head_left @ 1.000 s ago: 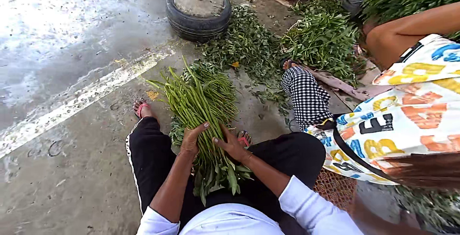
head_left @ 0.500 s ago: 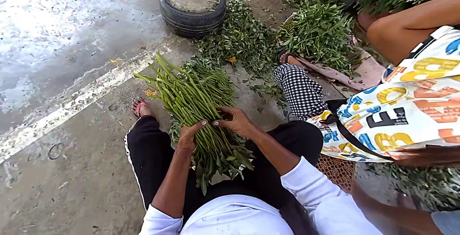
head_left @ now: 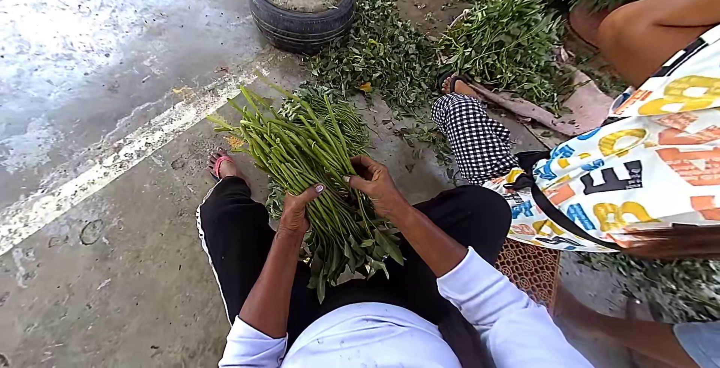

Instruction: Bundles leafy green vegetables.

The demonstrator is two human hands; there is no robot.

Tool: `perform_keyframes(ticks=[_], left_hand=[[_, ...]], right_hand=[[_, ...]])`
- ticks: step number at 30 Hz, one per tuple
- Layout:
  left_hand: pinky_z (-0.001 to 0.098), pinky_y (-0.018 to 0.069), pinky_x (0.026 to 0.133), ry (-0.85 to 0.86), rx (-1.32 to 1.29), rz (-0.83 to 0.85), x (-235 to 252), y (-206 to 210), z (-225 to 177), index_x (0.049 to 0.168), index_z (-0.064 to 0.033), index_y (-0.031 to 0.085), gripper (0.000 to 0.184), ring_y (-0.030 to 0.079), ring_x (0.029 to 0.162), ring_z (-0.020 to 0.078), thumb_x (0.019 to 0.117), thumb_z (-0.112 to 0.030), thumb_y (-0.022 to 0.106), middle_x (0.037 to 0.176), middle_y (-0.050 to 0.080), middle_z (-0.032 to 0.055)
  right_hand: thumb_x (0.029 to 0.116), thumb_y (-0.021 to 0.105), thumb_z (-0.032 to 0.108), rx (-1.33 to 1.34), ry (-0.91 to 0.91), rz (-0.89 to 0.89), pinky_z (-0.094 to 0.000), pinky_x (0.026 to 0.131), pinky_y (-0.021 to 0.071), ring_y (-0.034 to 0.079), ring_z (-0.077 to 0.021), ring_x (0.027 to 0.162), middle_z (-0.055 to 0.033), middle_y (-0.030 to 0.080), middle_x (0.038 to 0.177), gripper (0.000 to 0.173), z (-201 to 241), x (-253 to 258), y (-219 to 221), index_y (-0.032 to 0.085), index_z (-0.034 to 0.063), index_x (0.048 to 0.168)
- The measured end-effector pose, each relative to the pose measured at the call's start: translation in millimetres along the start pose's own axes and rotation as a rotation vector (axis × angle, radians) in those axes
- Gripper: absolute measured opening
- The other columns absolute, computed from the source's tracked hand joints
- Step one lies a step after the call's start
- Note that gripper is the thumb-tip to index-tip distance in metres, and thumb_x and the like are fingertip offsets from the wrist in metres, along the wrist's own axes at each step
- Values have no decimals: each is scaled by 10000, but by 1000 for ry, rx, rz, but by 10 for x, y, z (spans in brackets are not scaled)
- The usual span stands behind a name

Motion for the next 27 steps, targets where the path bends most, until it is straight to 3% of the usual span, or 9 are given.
perform_keyframes(ticks=[2, 6, 9, 12, 15, 18, 21, 23, 27], left_hand=[[338, 630, 786, 1, 15, -16, -5, 4, 10, 1165, -66, 623, 504, 734, 836, 137, 714, -115, 844, 933, 748, 60], [343, 629, 785, 15, 60, -66, 0, -19, 28, 1187, -53, 609, 515, 729, 842, 145, 720, -57, 825, 944, 742, 69], [355, 630, 784, 27, 65, -94, -14, -18, 26, 1178, -37, 609, 513, 730, 847, 157, 707, -19, 814, 949, 741, 84], [372, 630, 797, 32, 45, -105, -7, -60, 16, 1187, -33, 612, 508, 732, 869, 178, 716, -21, 802, 974, 741, 99], [395, 624, 823, 74, 91, -139, 23, -129, -46, 1247, -27, 570, 558, 722, 913, 197, 737, 7, 794, 1026, 726, 113], [377, 621, 854, 156, 207, -135, 16, -106, -146, 1277, -13, 547, 668, 718, 953, 176, 675, 52, 828, 1058, 725, 94], [302, 604, 908, 303, 538, -55, -19, -27, -284, 1293, -5, 534, 715, 701, 991, 74, 657, 24, 859, 1091, 715, 18], [317, 603, 896, 342, 744, -27, 11, -39, -285, 1260, 19, 580, 676, 702, 966, 72, 660, -32, 886, 1078, 718, 44], [316, 610, 876, 219, 500, -135, 62, -204, -121, 1262, 16, 556, 710, 706, 960, 96, 627, 8, 873, 1059, 718, 45]], right_hand=[[901, 701, 21, 6, 3, 50, -276, 773, 576, 660, -120, 883, -83, 669, 1030, 287, -21, 2, 48, 609, 33, 1172], [798, 860, 70, -154, 38, 197, -354, 872, 596, 683, -183, 1006, -128, 673, 1152, 605, -48, 38, 157, 563, 24, 1323], [824, 808, -3, -199, 82, 226, -349, 873, 601, 704, -175, 990, -129, 709, 1134, 513, 15, 39, 157, 613, 13, 1298], [889, 668, -65, -60, 149, 113, -271, 816, 581, 683, -105, 885, -79, 712, 1054, 343, 151, 54, -34, 629, -7, 1225], [902, 597, -45, 112, 122, 16, -248, 697, 606, 687, -88, 700, -32, 720, 851, 227, 229, 146, -337, 635, 6, 1119], [894, 611, -20, 53, 70, 79, -221, 648, 587, 651, -63, 638, 6, 693, 769, 226, 416, 136, -515, 666, 36, 1106], [911, 686, 20, -296, -2, 110, -165, 598, 529, 595, -8, 633, 24, 680, 837, 205, 709, 87, -625, 674, 43, 1115], [912, 728, 128, -461, -97, 96, -170, 590, 506, 578, 2, 638, 29, 672, 847, 221, 923, 97, -692, 675, 54, 1113], [921, 733, 117, -393, -206, -91, -193, 624, 579, 642, -16, 651, 33, 696, 846, 204, 1191, 194, -772, 652, 44, 1092]])
Point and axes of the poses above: each hand's wrist, its own x-axis towards the middle knuckle, its own y-axis out of the palm, z = x × y, the point moved 8 cm from there along x, towards the middle knuckle
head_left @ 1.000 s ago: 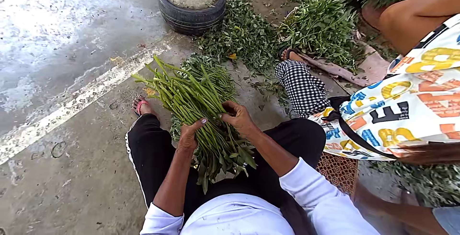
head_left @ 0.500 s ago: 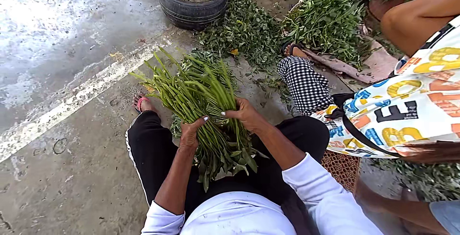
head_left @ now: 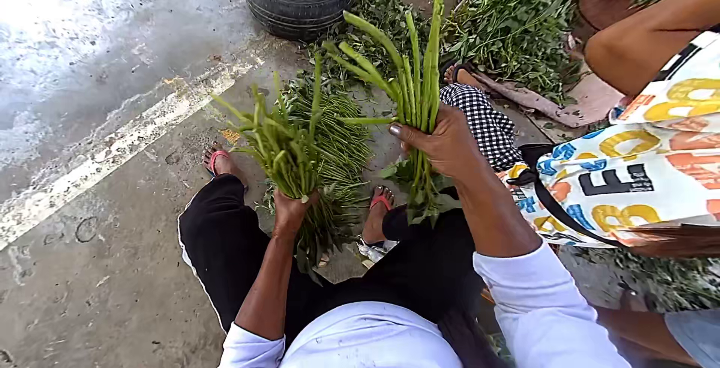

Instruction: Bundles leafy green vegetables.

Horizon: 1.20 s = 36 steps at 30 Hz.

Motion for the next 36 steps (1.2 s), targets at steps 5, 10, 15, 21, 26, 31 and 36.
perform_keyframes(ticks=[5, 10, 15, 21, 26, 31, 36], left_hand=[[421, 637, 810, -87, -563, -82, 27, -294, -60, 1205, -34, 609, 488, 742, 910, 225, 768, -128, 803, 1023, 745, 134], [412, 618, 895, 98, -718, -23, 26, -542, -612, 1114, -102, 721, 437, 739, 984, 208, 737, -253, 883, 1061, 758, 100], [439, 608, 922, 227, -727, 68, -58, -635, -1101, 1204, -64, 696, 486, 736, 1005, 248, 774, -218, 863, 1097, 747, 138], [400, 594, 950, 526, -182, 66, -206, -1210, -2594, 1244, -87, 621, 536, 707, 1044, 216, 777, -187, 865, 1146, 723, 80], [503, 604, 812, 328, 1022, -114, -351, -1206, -2756, 1213, -60, 629, 658, 710, 916, 230, 638, -124, 942, 1007, 716, 100], [684, 475, 974, -91, 1251, 44, -465, -1060, -1098, 1368, -29, 573, 777, 648, 1126, 465, 704, -267, 901, 1151, 687, 270], [693, 485, 928, -19, 1164, -92, -641, -980, -908, 1355, -7, 573, 766, 669, 1065, 482, 702, -221, 912, 1095, 698, 282]], right_hand=[[991, 647, 122, 119, -123, -235, -216, 660, 576, 618, -24, 673, 85, 629, 841, 145, -16, 251, -383, 576, 92, 1114], [1019, 619, 127, 368, 45, -356, -238, 637, 591, 635, -63, 642, 60, 641, 808, 122, -433, 488, -327, 543, 114, 1114], [1040, 620, 331, 755, 299, -526, -359, 754, 635, 718, -175, 816, -45, 695, 932, 335, -1045, 1040, 212, 522, 111, 1273], [996, 643, 482, 362, 726, 45, -591, 1046, 444, 471, -378, 1375, -207, 455, 1538, 686, -1680, 553, 1420, 445, 63, 1501], [1024, 604, 134, 427, 120, 327, -414, 930, 566, 667, -208, 1102, -128, 642, 1327, 357, -460, 269, 1995, 578, 28, 1365], [989, 555, -67, 506, 203, 414, -343, 908, 562, 653, -140, 1004, -139, 660, 1156, 354, -258, -435, 2407, 547, -48, 1342], [890, 703, -91, 261, 113, 441, -360, 797, 606, 703, -178, 845, -168, 704, 1006, 281, -264, -522, 2271, 638, -80, 1164]])
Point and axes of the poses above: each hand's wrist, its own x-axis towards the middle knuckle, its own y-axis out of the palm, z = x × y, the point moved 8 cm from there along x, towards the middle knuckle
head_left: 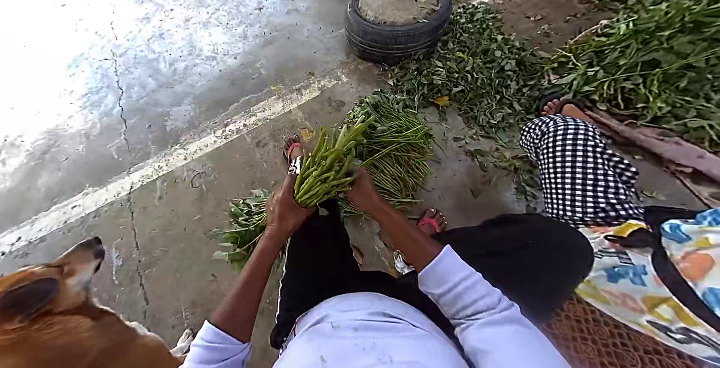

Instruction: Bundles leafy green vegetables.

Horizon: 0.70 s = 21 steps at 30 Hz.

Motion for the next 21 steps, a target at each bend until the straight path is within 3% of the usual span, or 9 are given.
perform_keyframes(ticks=[4, 9, 11, 12, 13, 14, 16, 19, 21], left_hand=[[698, 494, 909, 36, 38, -25, 28, 14, -65, 1333, -17, 592, 750, 669, 1061, 480, 694, -225, 925, 1115, 695, 270], [640, 501, 954, 117, 161, -112, -4, 64, -177, 1274, -2, 628, 694, 664, 1098, 448, 692, -238, 925, 1158, 695, 240], [644, 502, 937, 65, 168, -96, 25, 59, -176, 1281, -1, 614, 688, 661, 1093, 453, 708, -231, 917, 1159, 687, 249], [649, 501, 919, 33, 176, -75, 39, 55, -180, 1290, -4, 601, 696, 663, 1078, 453, 704, -218, 911, 1155, 683, 253], [655, 503, 902, 0, 184, -48, 69, 49, -188, 1306, -13, 592, 708, 667, 1067, 453, 706, -219, 907, 1157, 683, 253], [660, 509, 886, -30, 186, -18, 99, 50, -194, 1331, -27, 580, 729, 672, 1056, 455, 710, -230, 904, 1157, 684, 251], [674, 513, 856, -70, 164, 22, 133, 52, -210, 1373, -54, 553, 775, 676, 1030, 469, 711, -245, 908, 1134, 689, 258], [685, 506, 862, -92, 113, 3, 167, 67, -220, 1423, -78, 508, 856, 672, 1034, 479, 693, -242, 923, 1123, 691, 264], [672, 514, 867, -46, 130, -80, 98, 125, -285, 1440, -62, 489, 865, 667, 1038, 477, 702, -223, 911, 1135, 684, 264]], right_hand=[[914, 691, -42, -116, 33, -53, -431, 866, 599, 715, -242, 937, -188, 712, 1078, 297, -30, 65, -228, 659, -55, 1209], [1004, 562, -33, 538, 44, -682, -295, 753, 599, 695, -124, 825, -58, 695, 985, 224, -688, -55, -1347, 558, 3, 1225], [988, 614, -10, 246, 136, -782, -304, 732, 610, 701, -140, 803, -94, 689, 996, 289, -1101, -204, -1906, 563, -31, 1272], [970, 652, 12, -53, 271, -689, -352, 764, 609, 704, -191, 832, -148, 693, 1026, 319, -1330, -278, -2024, 590, -58, 1275], [942, 704, 51, -355, 429, -499, -491, 859, 589, 709, -317, 938, -233, 700, 1089, 352, -1557, -317, -2001, 626, -78, 1260], [899, 771, 120, -594, 573, -258, -619, 935, 530, 675, -428, 1065, -294, 682, 1159, 420, -1785, -347, -1836, 650, -80, 1248], [845, 841, 351, -828, 708, 136, -729, 1029, 404, 535, -502, 1293, -320, 580, 1357, 679, -1939, -431, -1239, 598, -45, 1340], [836, 826, 479, -365, 374, 227, -532, 1203, 342, 337, -355, 1513, -241, 291, 1651, 1120, -1383, -319, -360, 189, 16, 1633], [801, 849, 371, 115, 140, 148, -402, 1203, 377, 374, -208, 1496, -137, 331, 1654, 1126, -893, -266, 83, 166, 74, 1645]])
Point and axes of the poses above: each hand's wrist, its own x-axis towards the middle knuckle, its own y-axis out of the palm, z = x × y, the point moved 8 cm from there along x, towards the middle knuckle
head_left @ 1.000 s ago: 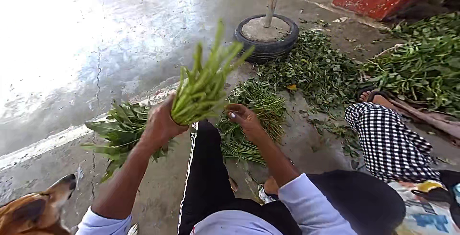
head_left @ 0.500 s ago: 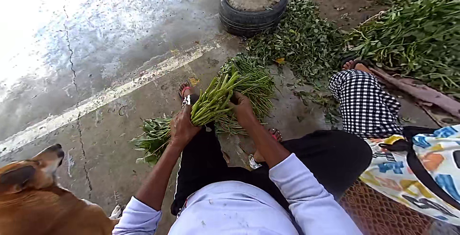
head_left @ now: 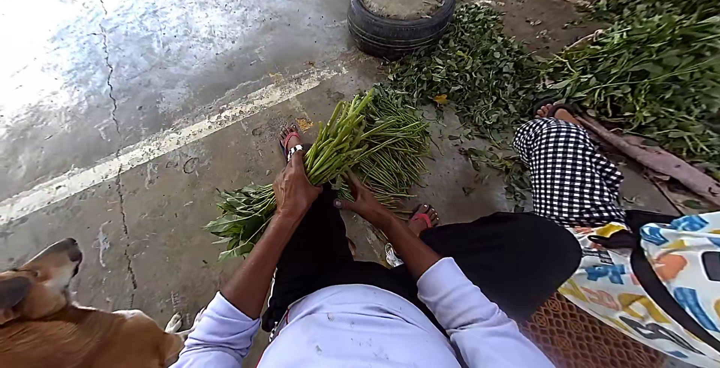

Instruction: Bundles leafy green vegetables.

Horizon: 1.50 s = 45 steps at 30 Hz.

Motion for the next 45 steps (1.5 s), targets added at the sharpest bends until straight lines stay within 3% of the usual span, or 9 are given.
perform_keyframes(ticks=[3, 8, 15, 19, 26, 33, 36, 38, 45], left_hand=[[620, 487, 947, 199, 106, -205, -246, 133, -272, 1437, 5, 503, 665, 645, 1069, 478, 830, -49, 767, 1133, 662, 291], [597, 465, 1006, 318, 144, -227, -367, 217, -300, 1469, -27, 515, 742, 640, 1143, 445, 777, 29, 775, 1232, 662, 264], [582, 533, 939, 300, -133, -231, -224, 28, -121, 1485, 6, 452, 889, 682, 1103, 410, 729, -185, 879, 1241, 678, 232], [550, 530, 963, 289, -102, -264, -246, 49, -151, 1436, 38, 487, 878, 680, 1092, 394, 702, -218, 896, 1198, 679, 238], [525, 555, 947, 361, -224, -214, -264, -35, -137, 1498, 23, 405, 982, 704, 1052, 368, 689, -187, 922, 1176, 703, 206], [673, 112, 1230, 223, 48, 67, -217, 11, -283, 1538, 43, 374, 1070, 278, 1520, 439, 684, -285, 929, 1552, 457, 231], [584, 358, 1169, 294, -92, -24, -223, 43, -323, 1432, 42, 500, 881, 532, 1353, 418, 698, -223, 909, 1378, 613, 236], [584, 543, 893, 355, -184, -139, -213, 66, -279, 1205, 37, 632, 625, 699, 1028, 417, 684, -205, 878, 1074, 715, 235], [618, 535, 786, 251, -218, -147, -88, 36, 14, 1113, 44, 644, 521, 715, 924, 410, 813, -361, 779, 975, 718, 238]], right_hand=[[812, 856, 292, 560, -180, -155, -337, 1025, 528, 633, -104, 1145, -35, 662, 1232, 718, 369, 7, 307, 488, 74, 1389], [798, 871, 226, 839, -197, -288, -358, 934, 579, 696, -128, 1002, -39, 727, 1074, 528, 324, -45, 354, 617, 90, 1241], [823, 818, 82, 678, -270, -317, -372, 964, 569, 672, -132, 1078, -39, 683, 1171, 598, 819, -96, 333, 512, 92, 1336], [849, 845, 280, 685, -276, -283, -339, 960, 575, 667, -95, 1098, 18, 672, 1224, 678, 806, 31, 263, 462, 183, 1400], [784, 883, 201, 706, -355, -178, -319, 881, 610, 709, -93, 1005, 21, 730, 1122, 542, 763, 25, 134, 617, 196, 1255], [789, 830, 54, 671, -409, -363, -429, 979, 576, 694, -239, 1081, -161, 694, 1171, 625, 908, -43, 124, 495, -30, 1309], [766, 834, 22, 682, -380, -492, -409, 973, 581, 691, -203, 1061, -126, 686, 1127, 639, 932, -87, 101, 488, -17, 1302], [765, 813, -24, 664, -392, -517, -403, 953, 588, 697, -196, 1038, -125, 696, 1094, 584, 963, -129, 122, 512, -25, 1265], [713, 904, 53, 126, -446, -40, -281, 1035, 536, 657, -116, 1133, -158, 658, 1198, 791, 1199, 55, 140, 464, -141, 1340]])
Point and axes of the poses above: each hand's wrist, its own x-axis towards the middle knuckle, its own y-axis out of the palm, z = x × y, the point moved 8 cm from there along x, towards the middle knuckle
